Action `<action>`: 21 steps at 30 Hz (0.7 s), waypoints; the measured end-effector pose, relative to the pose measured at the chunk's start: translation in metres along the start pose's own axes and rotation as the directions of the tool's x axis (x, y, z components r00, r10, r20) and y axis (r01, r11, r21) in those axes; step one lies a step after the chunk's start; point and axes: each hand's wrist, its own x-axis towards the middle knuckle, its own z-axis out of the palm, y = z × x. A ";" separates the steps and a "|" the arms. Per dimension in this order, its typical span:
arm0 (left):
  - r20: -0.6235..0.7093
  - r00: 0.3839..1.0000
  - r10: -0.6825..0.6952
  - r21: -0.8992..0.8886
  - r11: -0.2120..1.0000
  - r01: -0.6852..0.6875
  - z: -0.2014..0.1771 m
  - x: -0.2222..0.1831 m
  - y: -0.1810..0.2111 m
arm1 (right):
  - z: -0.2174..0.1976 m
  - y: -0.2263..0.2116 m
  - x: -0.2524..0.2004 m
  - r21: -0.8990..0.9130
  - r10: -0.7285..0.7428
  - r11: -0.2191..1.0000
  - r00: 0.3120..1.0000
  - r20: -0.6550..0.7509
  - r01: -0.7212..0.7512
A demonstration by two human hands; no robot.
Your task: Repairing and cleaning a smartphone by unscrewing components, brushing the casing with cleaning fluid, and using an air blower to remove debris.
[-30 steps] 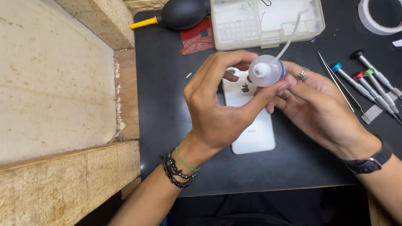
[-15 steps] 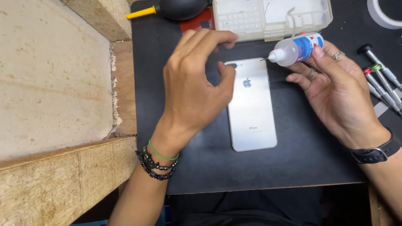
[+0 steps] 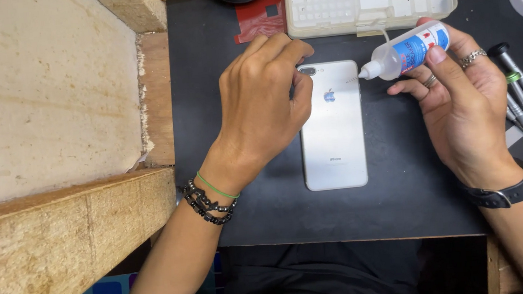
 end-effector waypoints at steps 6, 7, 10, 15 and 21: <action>0.015 1.000 -0.005 0.041 0.999 0.004 0.005 -0.002 -0.002 | 0.000 0.002 -0.003 -0.127 -0.095 0.987 0.995 0.008 0.095; 0.015 1.000 0.003 0.047 0.999 -0.003 0.005 -0.001 -0.003 | 0.001 0.003 -0.003 -0.150 -0.121 0.981 0.993 0.012 0.122; 0.019 1.000 -0.002 0.054 0.999 0.001 0.005 -0.002 -0.002 | -0.002 0.007 -0.002 -0.162 -0.142 0.976 0.989 0.037 0.146; 0.019 1.000 0.004 0.049 0.999 -0.005 0.003 -0.001 -0.003 | -0.004 0.010 -0.003 -0.214 -0.182 0.959 0.982 0.048 0.188; 0.027 1.000 0.002 0.056 0.998 -0.003 0.003 -0.002 -0.003 | -0.007 0.015 -0.003 -0.254 -0.239 0.934 0.968 0.072 0.250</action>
